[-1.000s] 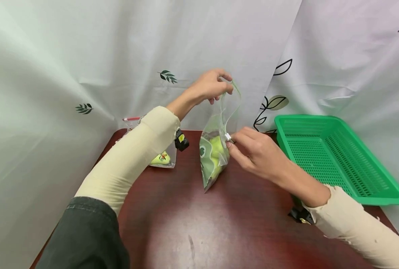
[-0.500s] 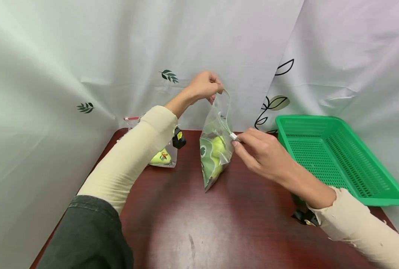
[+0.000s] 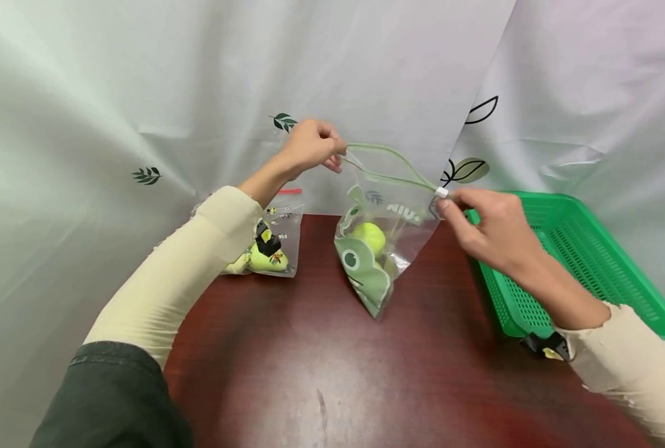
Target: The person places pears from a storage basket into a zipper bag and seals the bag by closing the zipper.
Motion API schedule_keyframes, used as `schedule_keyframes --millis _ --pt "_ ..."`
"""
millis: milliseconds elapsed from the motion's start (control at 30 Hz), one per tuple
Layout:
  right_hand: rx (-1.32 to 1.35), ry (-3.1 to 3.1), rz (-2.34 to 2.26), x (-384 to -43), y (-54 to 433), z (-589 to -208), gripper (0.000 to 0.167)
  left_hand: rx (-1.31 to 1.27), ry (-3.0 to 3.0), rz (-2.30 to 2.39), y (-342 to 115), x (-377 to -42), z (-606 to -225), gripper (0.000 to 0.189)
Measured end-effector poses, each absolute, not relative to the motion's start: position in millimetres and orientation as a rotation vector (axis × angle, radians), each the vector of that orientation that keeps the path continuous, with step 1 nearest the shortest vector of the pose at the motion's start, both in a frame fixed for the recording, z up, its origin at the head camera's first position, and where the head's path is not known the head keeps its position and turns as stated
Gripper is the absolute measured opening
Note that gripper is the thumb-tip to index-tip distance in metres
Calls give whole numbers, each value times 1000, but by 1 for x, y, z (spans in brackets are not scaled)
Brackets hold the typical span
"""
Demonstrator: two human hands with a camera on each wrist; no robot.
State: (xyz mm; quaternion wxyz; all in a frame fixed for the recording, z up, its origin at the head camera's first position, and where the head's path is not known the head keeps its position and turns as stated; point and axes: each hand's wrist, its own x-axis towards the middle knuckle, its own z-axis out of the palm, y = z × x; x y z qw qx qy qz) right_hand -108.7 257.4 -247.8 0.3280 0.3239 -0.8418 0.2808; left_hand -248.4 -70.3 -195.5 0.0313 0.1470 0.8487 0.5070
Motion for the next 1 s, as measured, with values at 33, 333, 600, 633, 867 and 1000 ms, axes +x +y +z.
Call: schedule_keyframes --millis 33,333,600,633,867,1000 --pt "810 -2227 755 -112 261 -245 11 441 2613 1591 -74 -247 -195 18" --pt "625 -2425 861 -139 276 -231 17 273 2587 1760 -102 -219 -182 17" --pt "527 -2449 1076 -162 278 -228 17 301 2632 1714 -112 -188 -178 17" --pt "511 -2450 1104 -164 278 -228 18 298 2631 1710 -113 -185 -178 17" --pt "512 -2333 1332 -171 274 -234 19 296 2625 1708 -117 -178 -176 16" --pt "518 -2235 1459 -173 271 -240 18 300 2613 1720 -116 -180 -177 15"
